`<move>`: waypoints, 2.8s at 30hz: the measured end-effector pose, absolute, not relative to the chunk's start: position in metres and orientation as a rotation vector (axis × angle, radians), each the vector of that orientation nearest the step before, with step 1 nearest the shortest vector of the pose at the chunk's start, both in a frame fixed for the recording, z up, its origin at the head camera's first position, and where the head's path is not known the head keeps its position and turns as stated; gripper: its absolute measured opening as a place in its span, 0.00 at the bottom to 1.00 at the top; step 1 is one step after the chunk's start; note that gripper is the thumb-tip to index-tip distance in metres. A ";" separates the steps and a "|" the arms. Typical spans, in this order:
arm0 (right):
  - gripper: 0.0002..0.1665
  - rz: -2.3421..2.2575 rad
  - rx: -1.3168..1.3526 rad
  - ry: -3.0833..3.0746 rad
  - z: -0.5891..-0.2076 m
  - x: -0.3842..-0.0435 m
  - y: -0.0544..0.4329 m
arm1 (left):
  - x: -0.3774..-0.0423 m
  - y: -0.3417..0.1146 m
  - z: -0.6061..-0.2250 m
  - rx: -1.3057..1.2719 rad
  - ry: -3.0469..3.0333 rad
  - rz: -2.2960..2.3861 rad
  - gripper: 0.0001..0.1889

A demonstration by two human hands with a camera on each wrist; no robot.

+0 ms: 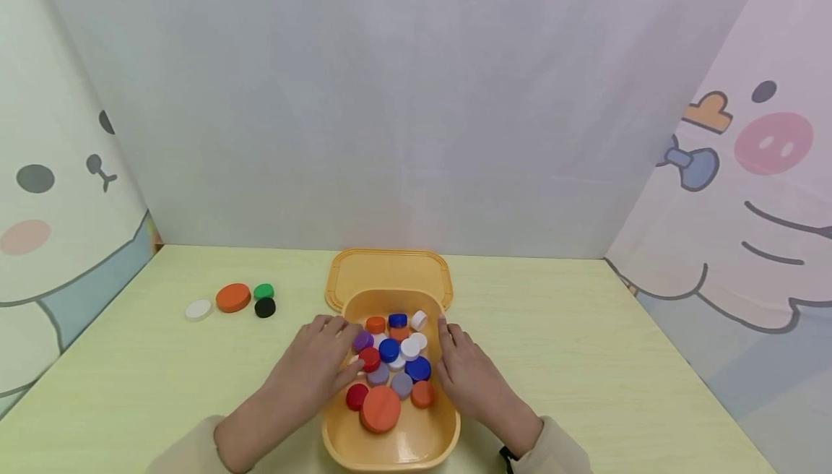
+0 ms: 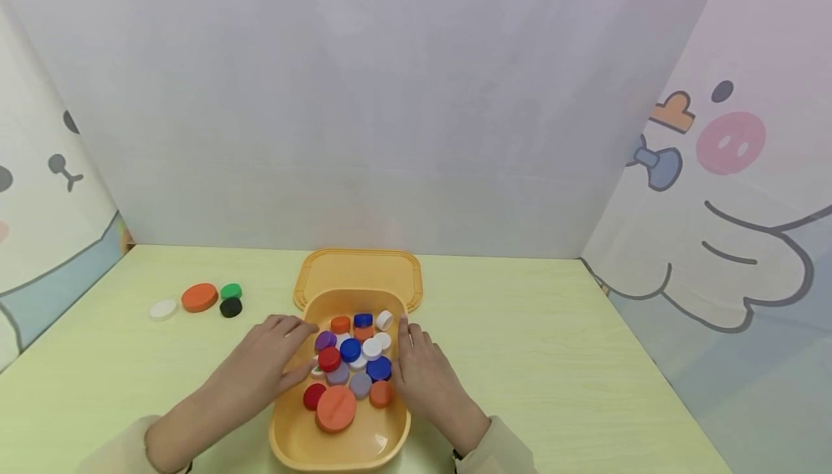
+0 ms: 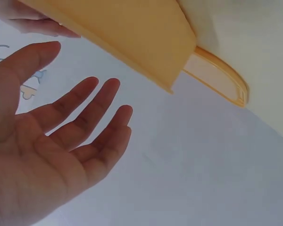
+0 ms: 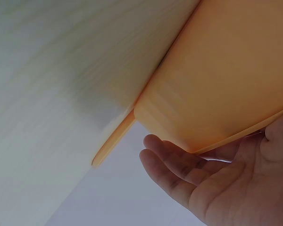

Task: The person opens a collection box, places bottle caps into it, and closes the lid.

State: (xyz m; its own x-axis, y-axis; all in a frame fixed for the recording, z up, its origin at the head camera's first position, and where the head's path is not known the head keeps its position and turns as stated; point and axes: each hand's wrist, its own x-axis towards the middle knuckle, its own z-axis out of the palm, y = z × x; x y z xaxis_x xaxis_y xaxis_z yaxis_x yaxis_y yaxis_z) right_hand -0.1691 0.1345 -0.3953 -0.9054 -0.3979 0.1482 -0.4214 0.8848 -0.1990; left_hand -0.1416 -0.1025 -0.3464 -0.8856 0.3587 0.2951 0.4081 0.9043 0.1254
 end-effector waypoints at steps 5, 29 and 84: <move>0.33 0.346 0.638 -2.960 -0.395 -0.170 0.135 | -0.152 -0.119 -0.343 -0.480 -2.741 -0.183 0.22; 0.33 0.332 0.646 -2.944 -0.396 -0.170 0.134 | -0.197 -0.194 -0.375 -0.319 -2.649 0.006 0.16; 0.33 0.347 0.640 -2.976 -0.395 -0.169 0.134 | -0.228 -0.223 -0.401 -0.015 -2.999 -0.144 0.16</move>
